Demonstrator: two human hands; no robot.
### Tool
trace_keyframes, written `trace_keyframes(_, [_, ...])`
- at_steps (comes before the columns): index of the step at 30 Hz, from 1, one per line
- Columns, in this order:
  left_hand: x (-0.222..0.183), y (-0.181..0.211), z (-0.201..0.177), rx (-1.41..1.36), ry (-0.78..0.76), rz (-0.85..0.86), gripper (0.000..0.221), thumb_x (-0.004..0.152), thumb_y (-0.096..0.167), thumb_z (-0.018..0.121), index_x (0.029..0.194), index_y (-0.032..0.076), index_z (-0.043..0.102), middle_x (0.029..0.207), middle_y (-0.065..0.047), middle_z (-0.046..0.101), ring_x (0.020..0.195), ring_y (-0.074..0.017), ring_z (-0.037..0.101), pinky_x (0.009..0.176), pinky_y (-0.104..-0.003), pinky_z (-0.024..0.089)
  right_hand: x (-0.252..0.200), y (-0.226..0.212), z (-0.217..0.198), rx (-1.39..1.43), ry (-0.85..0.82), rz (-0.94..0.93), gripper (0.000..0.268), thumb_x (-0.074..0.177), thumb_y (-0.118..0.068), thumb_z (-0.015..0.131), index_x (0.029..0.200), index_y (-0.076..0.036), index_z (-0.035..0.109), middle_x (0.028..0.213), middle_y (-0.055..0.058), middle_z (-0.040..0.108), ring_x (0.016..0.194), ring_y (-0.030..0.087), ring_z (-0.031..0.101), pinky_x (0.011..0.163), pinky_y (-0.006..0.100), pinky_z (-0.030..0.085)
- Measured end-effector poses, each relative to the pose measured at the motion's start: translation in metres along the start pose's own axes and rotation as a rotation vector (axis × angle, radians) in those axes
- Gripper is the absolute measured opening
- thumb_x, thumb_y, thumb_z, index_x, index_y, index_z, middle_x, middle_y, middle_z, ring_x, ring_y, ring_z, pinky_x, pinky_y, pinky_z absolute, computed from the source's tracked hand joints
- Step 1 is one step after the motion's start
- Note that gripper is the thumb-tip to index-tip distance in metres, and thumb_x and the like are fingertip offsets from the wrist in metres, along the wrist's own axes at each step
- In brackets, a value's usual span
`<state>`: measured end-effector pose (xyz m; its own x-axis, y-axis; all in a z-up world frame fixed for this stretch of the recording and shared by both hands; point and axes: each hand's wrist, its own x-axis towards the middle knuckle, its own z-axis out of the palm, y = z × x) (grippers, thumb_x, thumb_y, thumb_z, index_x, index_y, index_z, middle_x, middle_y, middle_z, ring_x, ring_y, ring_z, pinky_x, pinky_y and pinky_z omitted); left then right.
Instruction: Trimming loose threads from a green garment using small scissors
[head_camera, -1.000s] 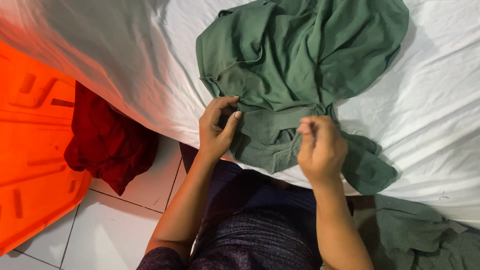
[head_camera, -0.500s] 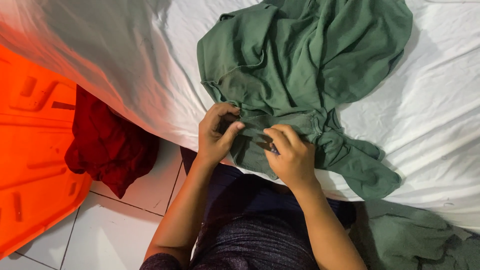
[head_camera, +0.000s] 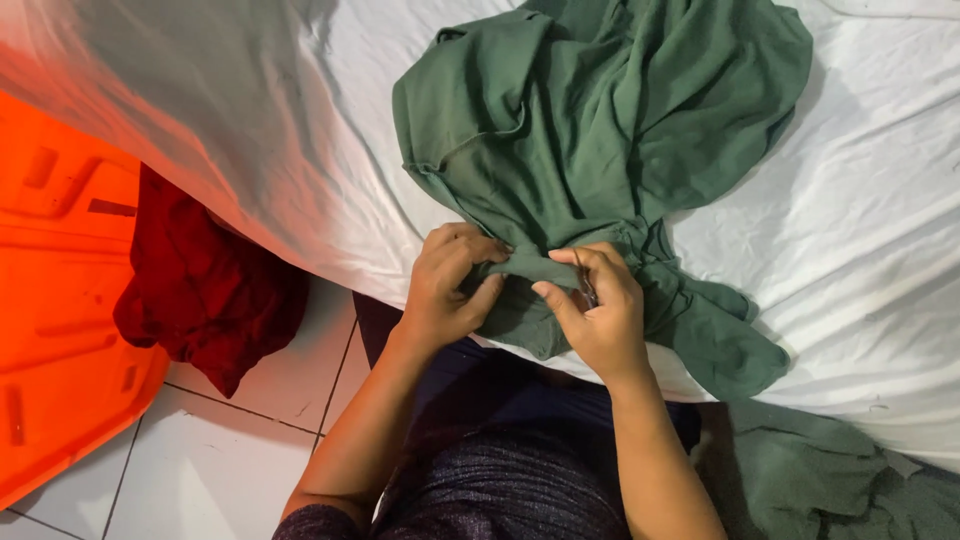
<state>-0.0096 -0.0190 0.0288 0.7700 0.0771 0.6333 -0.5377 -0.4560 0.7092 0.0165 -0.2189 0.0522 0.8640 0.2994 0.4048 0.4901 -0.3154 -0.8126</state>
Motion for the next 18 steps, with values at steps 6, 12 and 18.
trace_keyframes(6, [0.01,0.009,-0.006,-0.061,-0.039,-0.02,0.01,0.086,0.008,0.078,0.094,0.007,0.072,0.093,-0.01,0.075,0.088,-0.0348,0.07,0.082,-0.043,0.052,0.0,0.006,0.004,-0.032,0.076,-0.036,0.013,0.092,-0.01,0.08,0.102,-0.004,0.073,0.086,0.004,0.059,0.058,0.014,0.05,0.05,0.027,0.046])
trace_keyframes(12, [0.011,0.015,-0.003,-0.078,-0.002,-0.117,0.011,0.085,0.005,0.078,0.094,0.004,0.073,0.095,-0.014,0.078,0.086,-0.0363,0.074,0.079,-0.043,0.056,-0.019,0.009,0.012,-0.263,0.29,-0.128,0.025,0.09,-0.017,0.087,0.108,-0.002,0.076,0.071,0.001,0.05,0.054,0.014,0.049,0.05,0.025,0.043])
trace_keyframes(18, [0.025,0.038,0.014,-0.223,0.052,-0.152,0.009,0.093,0.008,0.07,0.097,0.0,0.07,0.107,-0.021,0.075,0.097,-0.0435,0.073,0.085,-0.05,0.057,-0.026,-0.029,0.027,0.059,0.203,0.22,0.057,0.096,-0.03,0.074,0.143,-0.004,0.054,0.091,0.013,0.072,0.064,0.017,0.064,0.059,0.033,0.054])
